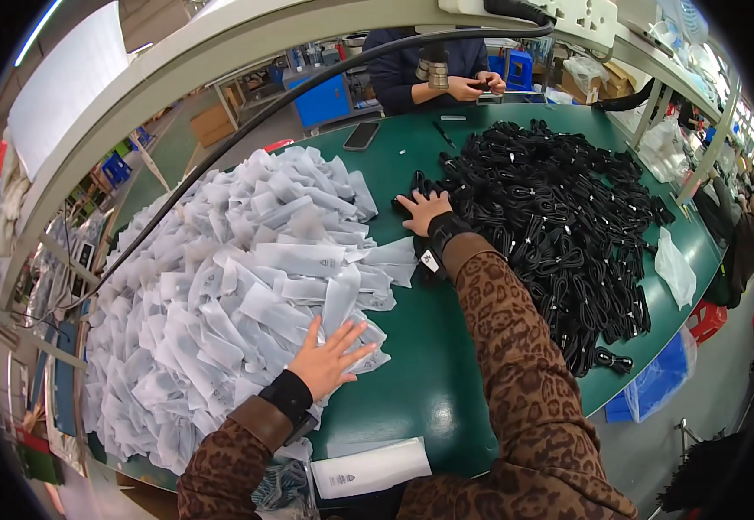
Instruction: The person packages black cables by hand, picking up a cable from a pile, sliding it into a white plastic sleeve, and placing the packaged item onto a separate stack.
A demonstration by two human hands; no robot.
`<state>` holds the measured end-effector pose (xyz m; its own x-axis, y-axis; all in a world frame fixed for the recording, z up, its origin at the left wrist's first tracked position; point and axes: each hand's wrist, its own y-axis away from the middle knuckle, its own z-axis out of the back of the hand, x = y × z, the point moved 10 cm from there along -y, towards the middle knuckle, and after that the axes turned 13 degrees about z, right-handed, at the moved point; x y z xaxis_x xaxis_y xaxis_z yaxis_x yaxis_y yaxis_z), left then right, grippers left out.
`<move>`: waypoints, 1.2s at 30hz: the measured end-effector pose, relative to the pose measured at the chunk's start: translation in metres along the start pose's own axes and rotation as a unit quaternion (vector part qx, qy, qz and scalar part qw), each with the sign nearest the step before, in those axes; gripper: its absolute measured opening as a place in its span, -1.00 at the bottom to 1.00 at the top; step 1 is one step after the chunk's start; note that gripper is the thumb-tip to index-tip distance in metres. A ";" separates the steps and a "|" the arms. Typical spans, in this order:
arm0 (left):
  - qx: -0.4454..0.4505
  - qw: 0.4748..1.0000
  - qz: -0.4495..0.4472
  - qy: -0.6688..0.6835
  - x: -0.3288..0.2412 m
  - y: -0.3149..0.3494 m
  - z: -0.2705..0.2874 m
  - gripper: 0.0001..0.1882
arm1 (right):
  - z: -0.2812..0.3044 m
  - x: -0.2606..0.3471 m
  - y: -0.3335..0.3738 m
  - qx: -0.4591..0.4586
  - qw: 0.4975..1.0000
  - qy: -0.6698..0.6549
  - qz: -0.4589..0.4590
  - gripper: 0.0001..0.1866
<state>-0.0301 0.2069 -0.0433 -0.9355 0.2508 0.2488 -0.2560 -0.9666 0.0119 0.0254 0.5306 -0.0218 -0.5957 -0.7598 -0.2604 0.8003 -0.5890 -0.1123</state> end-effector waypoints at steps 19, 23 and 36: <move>-0.040 0.999 0.010 -0.017 0.002 0.000 -0.009 -0.19 | -0.002 0.047 0.132 0.057 0.995 -0.050 0.071 -0.42; -0.001 1.000 0.019 0.013 -0.005 -0.001 -0.005 -0.17 | 0.005 0.061 0.163 -0.064 0.988 -0.020 0.136 -0.45; 0.106 0.970 0.118 0.186 -0.116 0.142 0.031 -0.04 | 0.042 0.131 0.207 -0.116 0.970 -0.148 0.157 -0.58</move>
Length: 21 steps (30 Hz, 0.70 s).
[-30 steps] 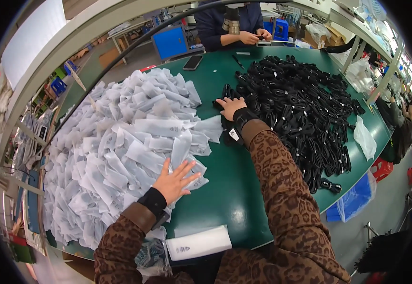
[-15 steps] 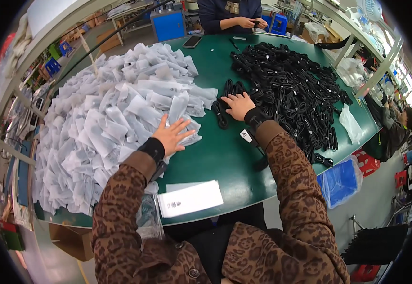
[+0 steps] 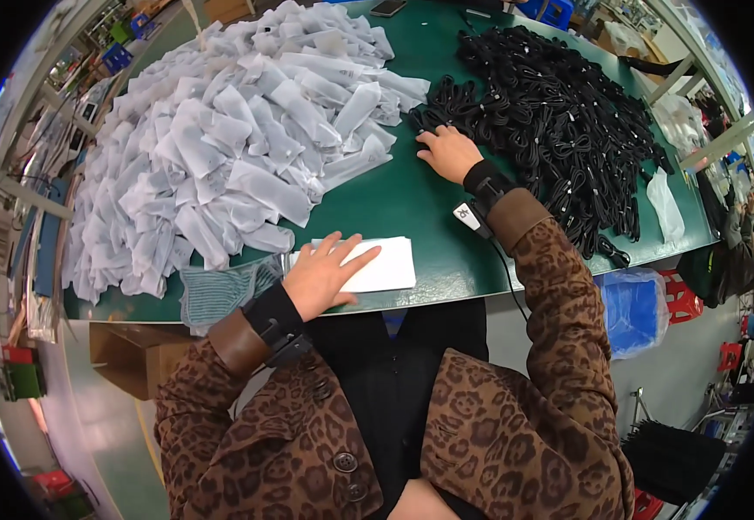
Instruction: The person packages black cables by hand, picking up a cable from a pile, sliding it into a white plastic sleeve, and placing the packaged item onto a separate stack.
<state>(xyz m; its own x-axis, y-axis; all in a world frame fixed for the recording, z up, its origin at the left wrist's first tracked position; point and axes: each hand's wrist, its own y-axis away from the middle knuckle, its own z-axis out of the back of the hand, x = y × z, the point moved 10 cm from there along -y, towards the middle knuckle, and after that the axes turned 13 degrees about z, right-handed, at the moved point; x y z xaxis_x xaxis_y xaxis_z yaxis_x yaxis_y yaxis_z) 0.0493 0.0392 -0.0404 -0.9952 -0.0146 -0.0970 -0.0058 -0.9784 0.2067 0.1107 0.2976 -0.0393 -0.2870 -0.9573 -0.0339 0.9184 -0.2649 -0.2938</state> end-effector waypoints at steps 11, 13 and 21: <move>-0.322 0.926 0.110 0.161 0.062 0.091 0.054 -0.40 | 0.029 0.056 0.057 -0.016 0.997 -0.062 -0.043 -0.69; -0.378 0.891 0.205 0.143 0.094 0.133 0.050 -0.54 | 0.033 0.064 0.086 -0.025 0.992 -0.100 -0.072 -0.69; -0.346 0.886 0.280 0.132 0.134 0.148 -0.016 -0.69 | 0.071 0.101 0.122 -0.185 0.919 -0.315 -0.147 -0.56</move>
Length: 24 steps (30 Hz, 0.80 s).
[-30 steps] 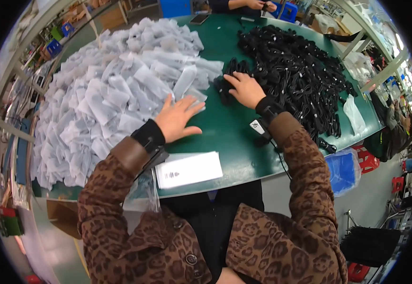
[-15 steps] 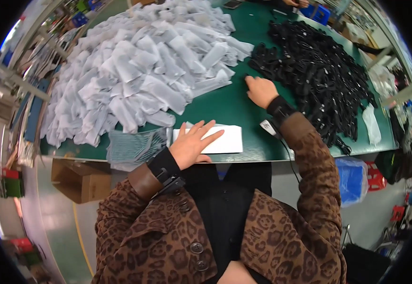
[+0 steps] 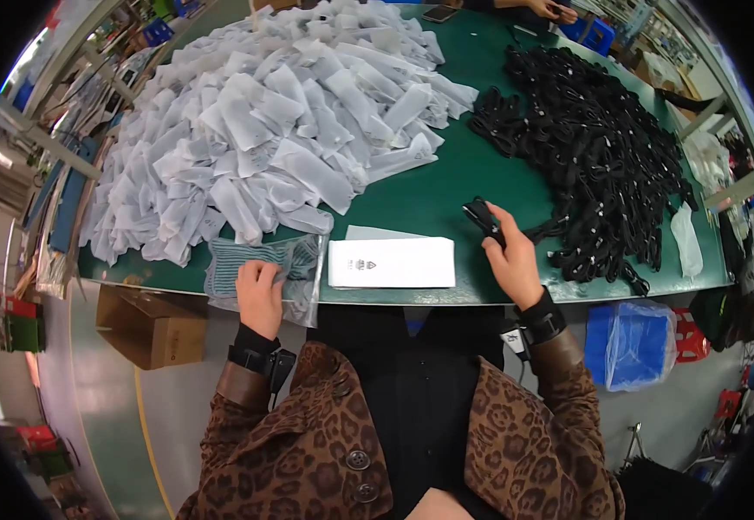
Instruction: The person packages black cables by hand, picking up a cable from a pile, sliding it into a white plastic sleeve, and placing the packaged item onto a separate stack.
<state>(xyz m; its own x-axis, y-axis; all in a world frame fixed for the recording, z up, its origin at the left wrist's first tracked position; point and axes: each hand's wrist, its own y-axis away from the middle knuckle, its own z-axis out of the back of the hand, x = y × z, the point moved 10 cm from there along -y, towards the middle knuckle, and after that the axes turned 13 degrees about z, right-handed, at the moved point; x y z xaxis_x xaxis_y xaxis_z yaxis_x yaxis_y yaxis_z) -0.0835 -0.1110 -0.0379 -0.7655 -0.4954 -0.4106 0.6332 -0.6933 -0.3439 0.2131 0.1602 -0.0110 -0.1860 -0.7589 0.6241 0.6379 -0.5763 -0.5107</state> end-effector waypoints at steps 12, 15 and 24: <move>0.046 0.994 -0.095 -0.001 -0.035 -0.008 0.011 -0.86 | 0.016 -0.014 0.026 -0.091 0.994 -0.067 0.012 -0.72; 0.046 0.992 -0.116 -0.009 -0.029 0.003 0.010 -0.85 | 0.019 -0.035 0.035 -0.122 0.979 -0.142 -0.078 -0.75; 0.017 0.996 -0.078 -0.027 -0.047 -0.006 0.031 -0.70 | 0.041 -0.027 0.057 -0.157 0.976 -0.149 -0.009 -0.71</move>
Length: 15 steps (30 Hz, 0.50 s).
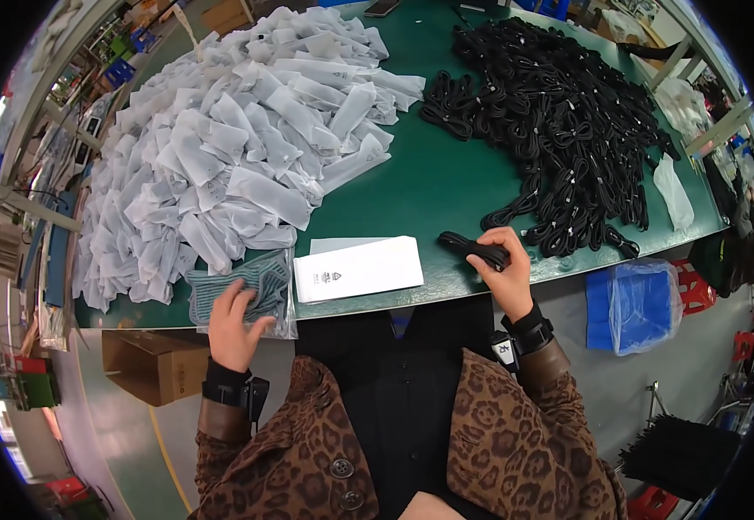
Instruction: The person packages black cables by hand, picking up a cable from a pile, sliding it into a white plastic sleeve, and placing the packaged item onto a separate stack.
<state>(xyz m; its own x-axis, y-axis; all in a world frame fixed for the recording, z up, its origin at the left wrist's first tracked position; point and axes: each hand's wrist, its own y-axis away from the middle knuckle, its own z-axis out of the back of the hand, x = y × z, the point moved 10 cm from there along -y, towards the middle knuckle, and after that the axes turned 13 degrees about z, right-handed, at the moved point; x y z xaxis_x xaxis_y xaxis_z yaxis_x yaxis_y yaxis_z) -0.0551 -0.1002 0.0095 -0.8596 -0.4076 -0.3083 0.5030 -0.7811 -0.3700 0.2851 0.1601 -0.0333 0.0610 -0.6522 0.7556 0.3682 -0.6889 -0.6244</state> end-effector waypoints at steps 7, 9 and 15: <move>0.112 0.970 -0.038 0.210 -0.109 -0.040 -0.025 -0.75 | -0.010 0.013 0.003 0.156 0.972 0.170 -0.042 -0.77; 0.156 0.949 -0.118 0.247 -0.155 -0.044 -0.054 -0.79 | -0.014 0.015 0.001 0.140 0.970 0.199 -0.017 -0.75; 0.163 0.954 -0.126 0.218 -0.189 -0.048 -0.111 -0.87 | -0.011 0.021 0.004 0.083 0.983 0.162 -0.002 -0.75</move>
<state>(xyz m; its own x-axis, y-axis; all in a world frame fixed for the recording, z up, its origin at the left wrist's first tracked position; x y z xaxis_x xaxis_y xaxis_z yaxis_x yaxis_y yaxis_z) 0.0932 0.0667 -0.0121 -0.7953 -0.0075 -0.6062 0.1698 -0.9626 -0.2109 0.2782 0.1400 -0.0220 -0.2300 -0.7346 0.6384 0.5164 -0.6481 -0.5597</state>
